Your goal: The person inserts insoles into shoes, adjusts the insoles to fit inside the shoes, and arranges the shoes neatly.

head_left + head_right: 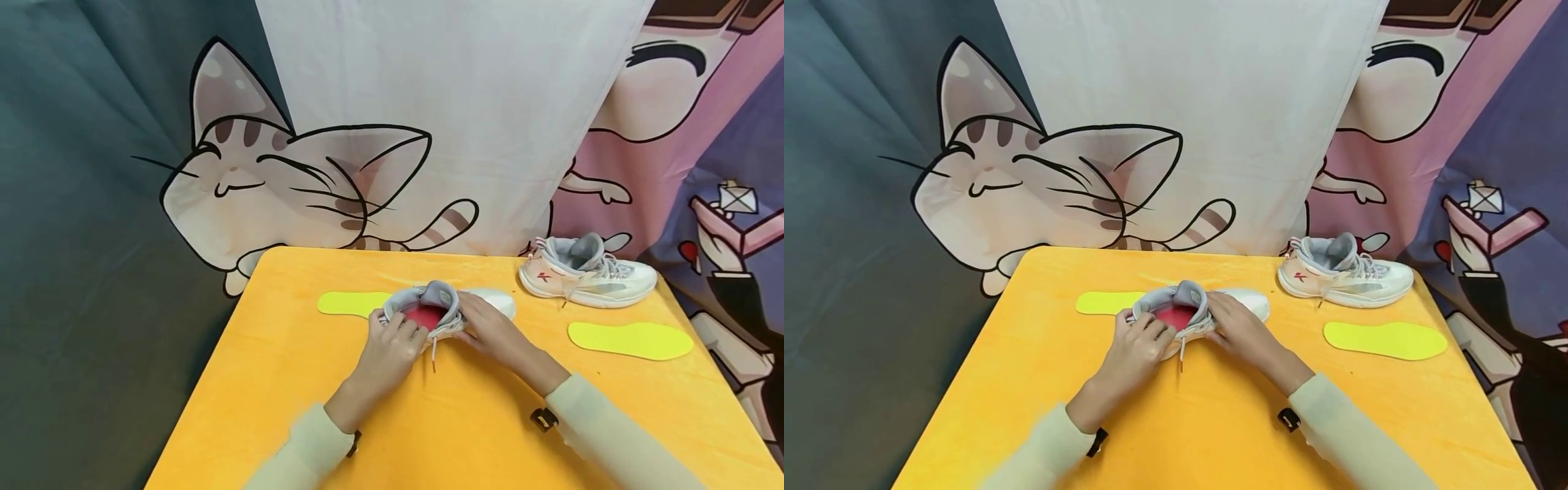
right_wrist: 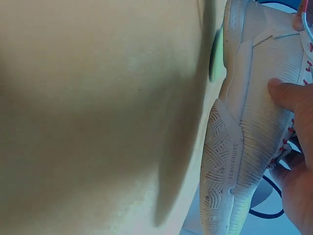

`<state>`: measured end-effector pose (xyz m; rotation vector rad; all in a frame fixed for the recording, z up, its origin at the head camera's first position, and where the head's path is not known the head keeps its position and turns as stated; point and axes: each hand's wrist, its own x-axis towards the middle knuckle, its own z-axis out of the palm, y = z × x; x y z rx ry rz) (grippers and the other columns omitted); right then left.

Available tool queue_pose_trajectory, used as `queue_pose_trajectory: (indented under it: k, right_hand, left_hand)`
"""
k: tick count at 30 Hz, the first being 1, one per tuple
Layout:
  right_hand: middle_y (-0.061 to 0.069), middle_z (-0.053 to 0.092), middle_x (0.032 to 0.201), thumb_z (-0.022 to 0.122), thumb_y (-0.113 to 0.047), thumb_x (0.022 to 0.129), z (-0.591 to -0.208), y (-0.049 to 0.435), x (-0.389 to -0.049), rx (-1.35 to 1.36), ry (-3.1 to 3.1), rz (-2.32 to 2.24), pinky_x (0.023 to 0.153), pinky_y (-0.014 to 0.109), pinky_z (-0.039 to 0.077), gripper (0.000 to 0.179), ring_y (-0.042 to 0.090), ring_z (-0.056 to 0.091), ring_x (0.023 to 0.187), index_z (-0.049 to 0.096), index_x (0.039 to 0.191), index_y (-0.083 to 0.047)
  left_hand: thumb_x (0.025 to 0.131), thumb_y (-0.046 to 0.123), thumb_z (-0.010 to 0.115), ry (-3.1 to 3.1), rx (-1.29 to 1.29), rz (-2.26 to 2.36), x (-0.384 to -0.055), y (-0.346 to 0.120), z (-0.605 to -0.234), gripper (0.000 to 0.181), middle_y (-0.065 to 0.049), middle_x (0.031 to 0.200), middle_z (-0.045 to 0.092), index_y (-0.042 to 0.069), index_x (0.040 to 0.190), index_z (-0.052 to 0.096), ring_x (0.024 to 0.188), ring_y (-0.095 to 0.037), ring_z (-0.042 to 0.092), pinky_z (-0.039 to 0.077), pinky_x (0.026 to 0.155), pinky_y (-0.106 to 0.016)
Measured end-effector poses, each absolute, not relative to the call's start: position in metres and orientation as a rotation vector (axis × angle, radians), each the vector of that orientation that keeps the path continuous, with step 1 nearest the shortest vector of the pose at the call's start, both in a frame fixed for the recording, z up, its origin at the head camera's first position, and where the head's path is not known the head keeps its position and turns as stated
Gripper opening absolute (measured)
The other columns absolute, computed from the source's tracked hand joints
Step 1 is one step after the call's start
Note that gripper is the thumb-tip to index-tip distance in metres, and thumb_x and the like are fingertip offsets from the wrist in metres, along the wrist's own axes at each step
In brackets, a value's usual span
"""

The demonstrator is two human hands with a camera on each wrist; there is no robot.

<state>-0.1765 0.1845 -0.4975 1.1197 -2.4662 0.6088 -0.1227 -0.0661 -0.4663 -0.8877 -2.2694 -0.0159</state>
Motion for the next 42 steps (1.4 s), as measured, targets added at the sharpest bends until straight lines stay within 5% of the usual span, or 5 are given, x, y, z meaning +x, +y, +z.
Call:
queue_pose_trajectory:
  k: [9,17,22,28,42]
  right_hand:
    - [0.023,0.061,0.14,0.089,-0.021,0.08,-0.504,0.193,-0.164,1.127,-2.508,0.655,0.108,0.055,0.048,0.076,0.04,0.059,0.13,0.054,0.143,0.004]
    - [0.021,0.061,0.141,0.09,-0.022,0.079,-0.516,0.198,-0.162,1.144,-2.474,0.677,0.106,0.055,0.049,0.079,0.038,0.059,0.129,0.054,0.145,0.001]
    - [0.019,0.062,0.139,0.091,-0.021,0.078,-0.517,0.199,-0.163,1.147,-2.468,0.704,0.105,0.054,0.049,0.077,0.037,0.06,0.127,0.056,0.143,-0.001]
    - [0.018,0.062,0.14,0.092,-0.021,0.077,-0.517,0.2,-0.165,1.148,-2.468,0.715,0.107,0.053,0.049,0.08,0.036,0.06,0.128,0.056,0.145,-0.003]
    - [0.023,0.061,0.139,0.095,-0.022,0.072,-0.515,0.199,-0.162,1.122,-2.459,0.639,0.107,0.058,0.047,0.084,0.041,0.059,0.126,0.055,0.141,0.005]
  left_hand:
    - [0.1,0.018,0.067,-2.305,-0.911,-0.032,-0.111,-0.061,-0.477,0.012,0.001,0.09,0.073,0.017,0.099,0.079,0.086,-0.021,0.061,0.05,0.083,-0.053]
    - [0.103,0.011,0.054,-2.251,-0.93,-0.004,-0.107,-0.059,-0.487,0.026,0.001,0.087,0.071,0.016,0.096,0.078,0.085,-0.021,0.061,0.051,0.081,-0.053]
    - [0.1,0.026,0.065,-2.263,-0.978,-0.045,-0.11,-0.067,-0.48,0.017,-0.004,0.112,0.073,0.016,0.105,0.077,0.107,-0.027,0.064,0.052,0.084,-0.05]
    - [0.099,0.039,0.068,-2.495,-0.961,-0.418,-0.129,-0.085,-0.454,0.046,-0.014,0.144,0.059,0.01,0.135,0.064,0.133,-0.033,0.054,0.049,0.103,-0.054]
    - [0.104,0.032,0.062,-3.138,-0.688,-1.297,-0.199,-0.104,-0.437,0.055,-0.016,0.147,0.058,0.005,0.15,0.05,0.136,-0.034,0.056,0.048,0.111,-0.049]
